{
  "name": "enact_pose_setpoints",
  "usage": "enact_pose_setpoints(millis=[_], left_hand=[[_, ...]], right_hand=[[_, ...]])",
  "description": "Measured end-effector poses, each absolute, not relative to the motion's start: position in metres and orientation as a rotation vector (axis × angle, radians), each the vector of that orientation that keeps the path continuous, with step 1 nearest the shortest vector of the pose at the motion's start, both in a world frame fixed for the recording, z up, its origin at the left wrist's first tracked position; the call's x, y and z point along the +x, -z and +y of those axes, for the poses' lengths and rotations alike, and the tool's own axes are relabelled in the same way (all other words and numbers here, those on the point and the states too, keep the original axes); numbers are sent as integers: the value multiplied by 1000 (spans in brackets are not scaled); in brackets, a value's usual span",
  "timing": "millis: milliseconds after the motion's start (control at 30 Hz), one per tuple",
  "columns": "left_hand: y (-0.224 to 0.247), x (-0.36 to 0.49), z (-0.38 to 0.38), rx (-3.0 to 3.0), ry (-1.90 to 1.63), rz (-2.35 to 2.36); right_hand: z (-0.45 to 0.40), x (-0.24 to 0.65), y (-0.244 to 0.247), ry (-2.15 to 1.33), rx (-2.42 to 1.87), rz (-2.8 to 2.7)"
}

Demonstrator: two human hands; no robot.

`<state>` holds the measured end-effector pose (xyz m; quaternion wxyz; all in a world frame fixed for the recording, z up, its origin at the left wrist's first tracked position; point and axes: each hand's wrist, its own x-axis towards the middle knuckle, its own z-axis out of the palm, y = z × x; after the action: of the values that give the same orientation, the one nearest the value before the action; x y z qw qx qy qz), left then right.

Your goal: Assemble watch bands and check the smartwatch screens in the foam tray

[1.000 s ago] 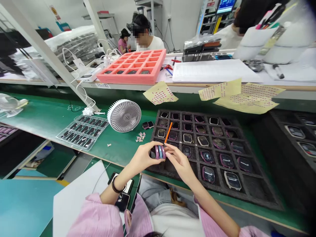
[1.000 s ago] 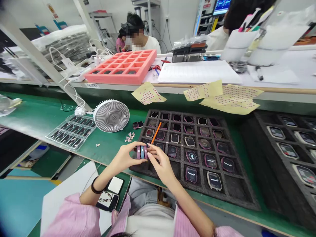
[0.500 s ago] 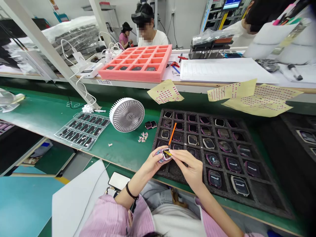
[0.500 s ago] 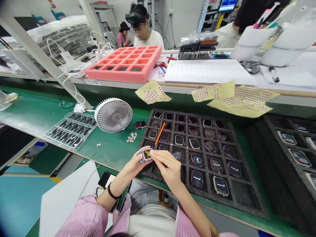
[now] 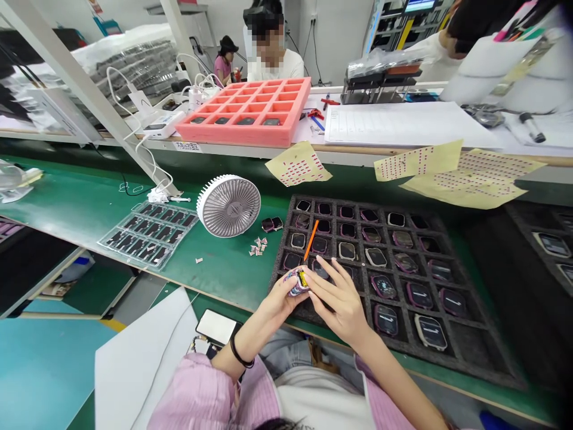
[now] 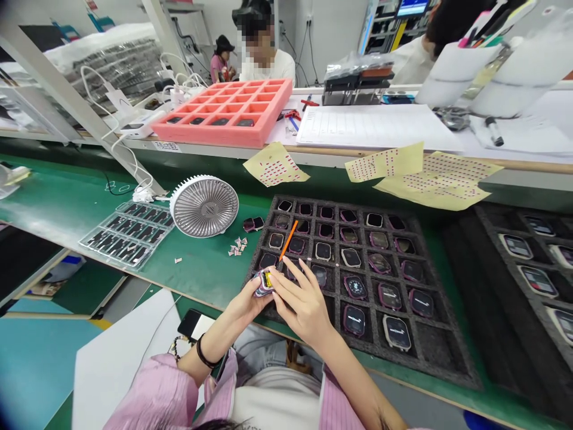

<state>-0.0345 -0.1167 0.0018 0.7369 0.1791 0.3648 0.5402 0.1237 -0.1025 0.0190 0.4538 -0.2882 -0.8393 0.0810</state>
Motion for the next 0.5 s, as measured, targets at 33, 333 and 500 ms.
enact_pose_setpoints(millis=[33,333,500], left_hand=[[-7,-37,-116,455,-1178,844],[-42,-39,-122,1802,-1067,1299],[-43,-54,-111,2188,-838,1150]], right_hand=[[-105,124,-18,-239,-737,-2052],[-109,116,0,-1237,-970,-1570],[-98,107,1,-1548,-917,-1321]])
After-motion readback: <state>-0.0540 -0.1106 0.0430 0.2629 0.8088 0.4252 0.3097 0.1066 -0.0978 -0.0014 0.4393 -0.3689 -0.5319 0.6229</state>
